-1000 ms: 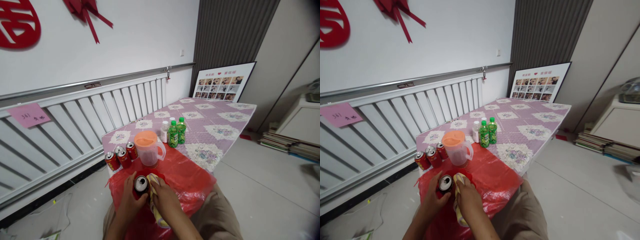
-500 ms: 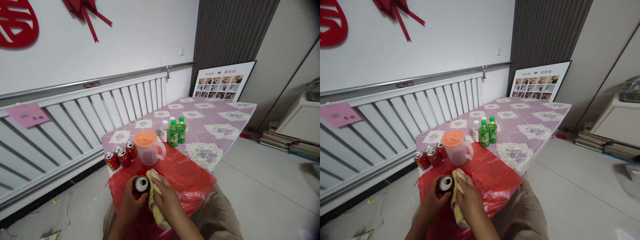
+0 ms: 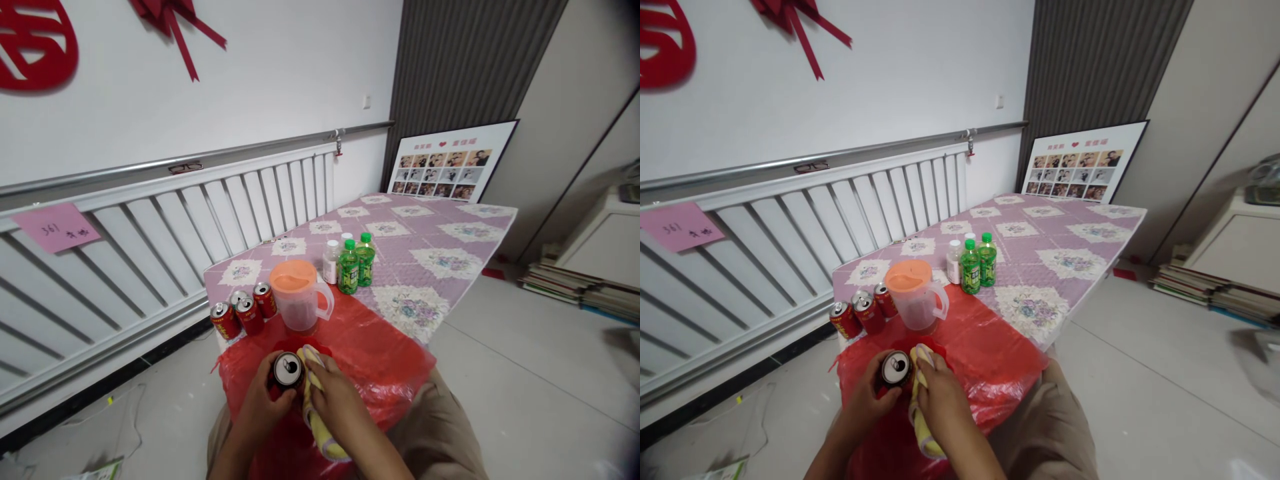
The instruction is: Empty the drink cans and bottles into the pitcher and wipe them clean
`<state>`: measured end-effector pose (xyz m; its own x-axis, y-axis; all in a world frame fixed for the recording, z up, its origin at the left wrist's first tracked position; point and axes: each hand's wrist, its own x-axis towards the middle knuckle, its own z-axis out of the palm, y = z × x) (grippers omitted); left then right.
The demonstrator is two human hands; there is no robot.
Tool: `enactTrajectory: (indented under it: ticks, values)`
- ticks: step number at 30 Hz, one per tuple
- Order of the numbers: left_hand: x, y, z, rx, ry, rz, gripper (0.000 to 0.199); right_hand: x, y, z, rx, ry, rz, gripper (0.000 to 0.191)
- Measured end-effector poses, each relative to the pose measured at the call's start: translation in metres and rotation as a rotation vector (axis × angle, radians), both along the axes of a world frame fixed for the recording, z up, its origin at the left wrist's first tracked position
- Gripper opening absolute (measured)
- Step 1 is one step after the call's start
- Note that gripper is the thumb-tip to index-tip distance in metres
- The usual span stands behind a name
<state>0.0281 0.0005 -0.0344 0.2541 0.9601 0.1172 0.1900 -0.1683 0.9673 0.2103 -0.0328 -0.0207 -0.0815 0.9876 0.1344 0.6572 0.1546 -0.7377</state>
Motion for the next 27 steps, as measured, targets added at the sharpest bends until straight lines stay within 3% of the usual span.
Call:
enactTrajectory:
  ticks: [7, 13, 17, 27]
  values:
    - [-0.007, 0.005, -0.004, -0.044, -0.014, -0.105, 0.065, 0.008, 0.015, 0.015, 0.101, 0.117, 0.050, 0.056]
    - [-0.007, 0.007, -0.004, -0.023, -0.027, -0.115, 0.065, 0.010, 0.026, 0.002, 0.062, 0.129, 0.086, 0.057]
    - [-0.002, 0.003, -0.002, -0.033, -0.035, -0.065, 0.063, 0.008, 0.010, 0.001, 0.001, 0.079, 0.054, 0.061]
    - [0.023, -0.009, 0.004, 0.040, 0.068, 0.207, 0.054, 0.003, -0.017, 0.023, -0.164, -0.096, 0.035, 0.060]
